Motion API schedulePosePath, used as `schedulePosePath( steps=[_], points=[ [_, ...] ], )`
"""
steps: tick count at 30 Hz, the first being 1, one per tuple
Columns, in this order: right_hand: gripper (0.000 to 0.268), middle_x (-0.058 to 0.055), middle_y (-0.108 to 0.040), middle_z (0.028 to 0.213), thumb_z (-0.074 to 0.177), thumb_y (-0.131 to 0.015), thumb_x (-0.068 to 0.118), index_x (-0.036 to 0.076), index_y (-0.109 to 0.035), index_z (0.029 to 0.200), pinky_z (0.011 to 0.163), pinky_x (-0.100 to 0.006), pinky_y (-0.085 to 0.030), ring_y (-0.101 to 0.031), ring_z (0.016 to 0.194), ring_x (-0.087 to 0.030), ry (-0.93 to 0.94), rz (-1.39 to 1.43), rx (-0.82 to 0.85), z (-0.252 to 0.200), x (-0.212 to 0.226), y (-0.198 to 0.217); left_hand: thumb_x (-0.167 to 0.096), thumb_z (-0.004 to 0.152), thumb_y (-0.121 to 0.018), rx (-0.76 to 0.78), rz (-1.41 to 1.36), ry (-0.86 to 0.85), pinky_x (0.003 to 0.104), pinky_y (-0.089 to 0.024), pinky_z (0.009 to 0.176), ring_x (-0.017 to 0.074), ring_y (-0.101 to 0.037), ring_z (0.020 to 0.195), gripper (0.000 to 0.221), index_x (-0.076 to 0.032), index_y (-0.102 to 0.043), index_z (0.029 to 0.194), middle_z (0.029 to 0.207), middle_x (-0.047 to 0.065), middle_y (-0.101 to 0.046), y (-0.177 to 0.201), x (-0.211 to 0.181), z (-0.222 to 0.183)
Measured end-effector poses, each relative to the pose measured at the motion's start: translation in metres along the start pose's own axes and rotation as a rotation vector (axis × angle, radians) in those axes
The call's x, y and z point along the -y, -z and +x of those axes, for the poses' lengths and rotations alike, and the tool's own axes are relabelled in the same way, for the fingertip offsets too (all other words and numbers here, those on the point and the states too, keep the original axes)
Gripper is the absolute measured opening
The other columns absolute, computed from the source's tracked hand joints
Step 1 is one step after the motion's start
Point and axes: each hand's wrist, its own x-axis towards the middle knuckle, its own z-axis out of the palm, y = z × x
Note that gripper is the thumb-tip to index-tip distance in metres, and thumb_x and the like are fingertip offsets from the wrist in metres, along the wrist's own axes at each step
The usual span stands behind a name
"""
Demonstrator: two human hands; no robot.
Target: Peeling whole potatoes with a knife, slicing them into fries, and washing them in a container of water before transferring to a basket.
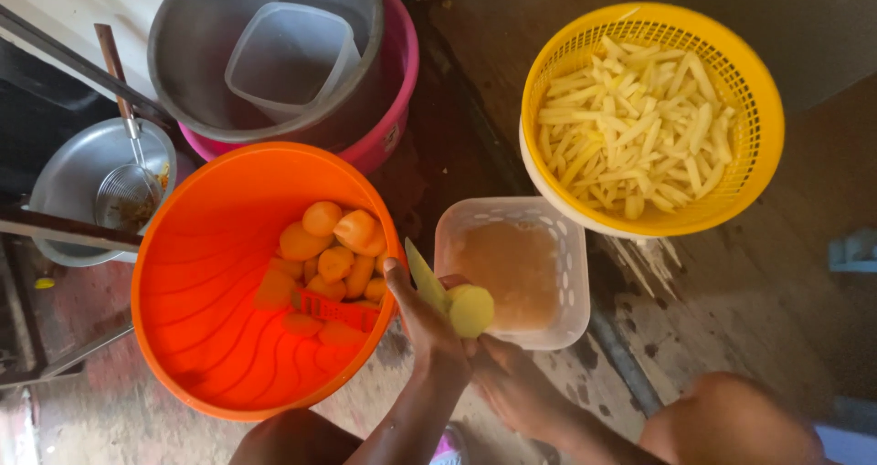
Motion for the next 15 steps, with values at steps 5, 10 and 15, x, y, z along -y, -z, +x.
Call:
schedulePosePath(
  steps=[5,10,15],
  points=[
    [0.063,0.004,-0.037,0.044,0.095,-0.034,0.067,0.012,-0.053,0.072,0.038,-0.027,-0.03,-0.031,0.031,-0.01,0.032,-0.184,0.059,-0.001,-0.004,-0.002,-0.083,0.087,-0.02,-0.007,0.019,0.023,0.038,-0.047,0.059,0.0317,-0.065,0.076,0.095,-0.001,-0.069,0.093,0.084,0.02,-0.067,0.001,0.002,0.003],
    [0.034,0.001,-0.053,0.06,0.101,-0.062,0.041,0.011,-0.047,0.095,0.032,-0.021,-0.04,-0.039,0.039,-0.008,-0.067,0.346,-0.05,0.011,-0.008,0.017,-0.081,0.088,-0.028,-0.008,0.006,-0.038,0.035,-0.048,0.073,0.0275,-0.062,0.076,0.089,-0.002,-0.067,0.078,0.08,0.016,-0.069,0.0,0.004,0.003],
    [0.026,0.0,-0.041,0.05,0.104,-0.053,0.031,0.009,-0.056,0.09,0.03,-0.024,-0.029,-0.031,0.033,-0.01,-0.032,0.19,0.007,-0.001,-0.005,-0.007,-0.083,0.086,-0.027,-0.003,-0.018,0.005,0.035,-0.045,0.066,0.0273,-0.062,0.075,0.086,-0.005,-0.063,0.075,0.078,0.013,-0.064,0.004,0.005,0.004]
  ],
)
